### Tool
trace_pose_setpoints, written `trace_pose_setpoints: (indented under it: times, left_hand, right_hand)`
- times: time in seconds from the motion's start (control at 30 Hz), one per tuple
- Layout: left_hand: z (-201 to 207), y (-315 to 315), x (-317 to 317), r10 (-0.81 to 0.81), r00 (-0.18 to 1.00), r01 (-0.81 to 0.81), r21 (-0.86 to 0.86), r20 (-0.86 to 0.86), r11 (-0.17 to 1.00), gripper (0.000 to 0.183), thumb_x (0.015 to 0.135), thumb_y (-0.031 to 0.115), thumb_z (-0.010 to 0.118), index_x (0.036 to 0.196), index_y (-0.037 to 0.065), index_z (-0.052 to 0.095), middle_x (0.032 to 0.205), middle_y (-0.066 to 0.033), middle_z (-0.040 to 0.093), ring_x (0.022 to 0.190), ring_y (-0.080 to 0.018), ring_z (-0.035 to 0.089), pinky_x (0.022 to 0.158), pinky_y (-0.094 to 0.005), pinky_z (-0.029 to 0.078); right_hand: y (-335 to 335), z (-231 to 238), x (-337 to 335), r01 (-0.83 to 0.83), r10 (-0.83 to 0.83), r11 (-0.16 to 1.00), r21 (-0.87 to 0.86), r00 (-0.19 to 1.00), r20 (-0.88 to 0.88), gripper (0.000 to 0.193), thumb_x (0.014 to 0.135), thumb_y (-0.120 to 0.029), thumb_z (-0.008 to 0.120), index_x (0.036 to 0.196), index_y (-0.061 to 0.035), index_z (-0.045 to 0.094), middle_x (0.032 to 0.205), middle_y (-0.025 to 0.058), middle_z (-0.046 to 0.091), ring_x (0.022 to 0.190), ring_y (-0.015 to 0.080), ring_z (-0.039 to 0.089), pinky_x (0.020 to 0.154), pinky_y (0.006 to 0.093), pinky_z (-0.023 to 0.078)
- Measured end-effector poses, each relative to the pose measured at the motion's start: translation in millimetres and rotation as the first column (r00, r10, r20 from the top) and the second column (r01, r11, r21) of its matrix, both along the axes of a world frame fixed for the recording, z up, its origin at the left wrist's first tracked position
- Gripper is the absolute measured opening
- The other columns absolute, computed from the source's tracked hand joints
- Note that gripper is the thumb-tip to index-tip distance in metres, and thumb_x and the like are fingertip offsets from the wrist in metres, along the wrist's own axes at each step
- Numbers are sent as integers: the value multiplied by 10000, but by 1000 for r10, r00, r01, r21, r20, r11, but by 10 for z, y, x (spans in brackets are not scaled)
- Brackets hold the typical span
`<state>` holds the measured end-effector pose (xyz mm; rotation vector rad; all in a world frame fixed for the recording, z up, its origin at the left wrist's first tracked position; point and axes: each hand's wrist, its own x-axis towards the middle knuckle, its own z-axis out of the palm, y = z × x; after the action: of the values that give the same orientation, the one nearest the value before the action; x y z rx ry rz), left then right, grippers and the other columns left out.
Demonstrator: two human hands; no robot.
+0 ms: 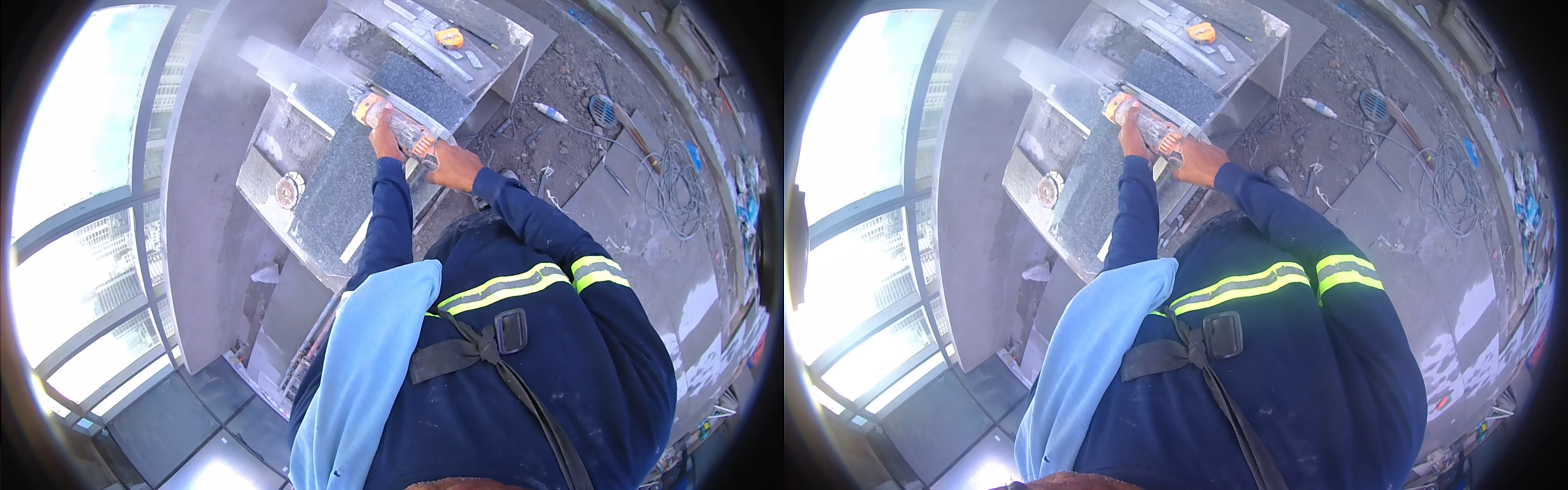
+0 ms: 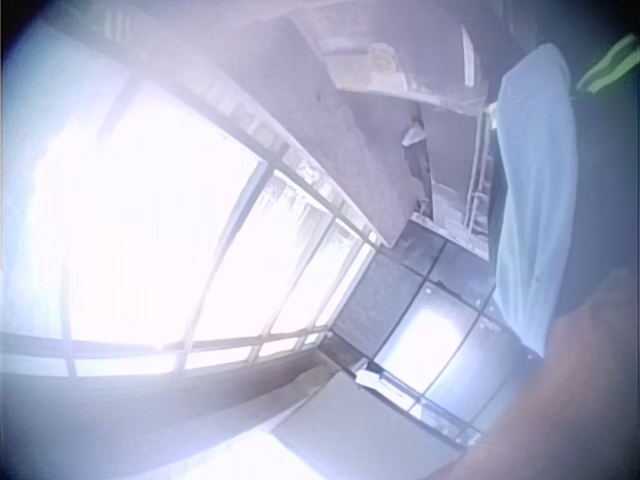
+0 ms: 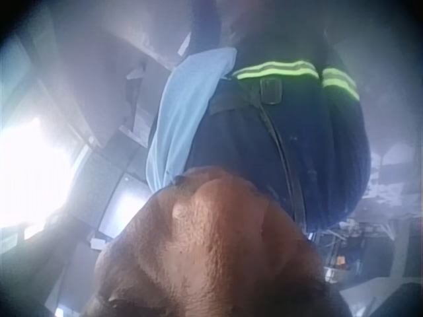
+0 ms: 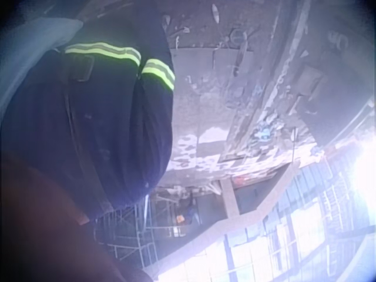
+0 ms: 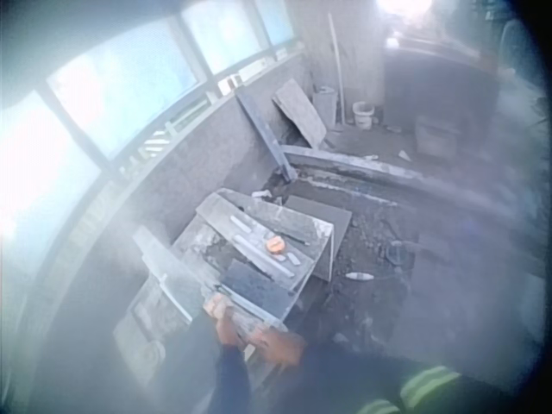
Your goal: The person measures a stone tile with a tape measure, then uses an angle grinder to cut along a marked line. The person repositions the tile and continues cutting to complete the shape.
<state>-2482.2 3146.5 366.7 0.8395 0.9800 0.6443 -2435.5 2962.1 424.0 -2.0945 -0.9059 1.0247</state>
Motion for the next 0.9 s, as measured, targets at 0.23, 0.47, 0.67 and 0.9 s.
trace_pose_setpoints:
  times: [0.23, 0.47, 0.67, 0.9]
  left_hand:
    - [-66, -67, -38, -17, 999, 16, 10, 28, 1000, 470, 894, 227, 776, 1230, -67, 629, 1075, -120, 702, 878, -243, 720, 788, -393, 590]
    - [-109, 169, 41, -14, 1000, 14, 7, 8, 1000, 481, 879, 253, 778, 1212, -64, 636, 1053, -125, 702, 850, -249, 725, 777, -393, 592]
    - [-81, 21, -9, -23, 1000, 23, 7, 21, 1000, 477, 890, 241, 775, 1226, -67, 634, 1069, -120, 702, 856, -245, 725, 778, -390, 590]
    - [-62, -127, -66, -33, 999, 32, 18, 42, 999, 485, 899, 251, 773, 1248, -45, 612, 1080, -117, 693, 893, -247, 717, 795, -408, 595]
  right_hand:
    - [-92, 12, -10, -7, 4, 998, -67, 999, -53, 600, 768, -299, 763, 1222, 56, 592, 1100, 281, 714, 1081, 430, 688, 924, 480, 533]
    - [153, -146, 69, -34, 34, 999, 6, 999, -17, 584, 757, -296, 761, 1181, 74, 604, 1079, 286, 713, 1040, 429, 702, 910, 478, 537]
    - [4, -121, -16, 9, -9, 1000, 7, 1000, 28, 606, 753, -317, 765, 1186, 71, 594, 1077, 293, 713, 1042, 436, 700, 906, 487, 534]
    - [-155, -29, -26, -16, 15, 999, -44, 1000, -20, 609, 765, -294, 760, 1239, 49, 594, 1099, 281, 715, 1083, 430, 690, 932, 483, 532]
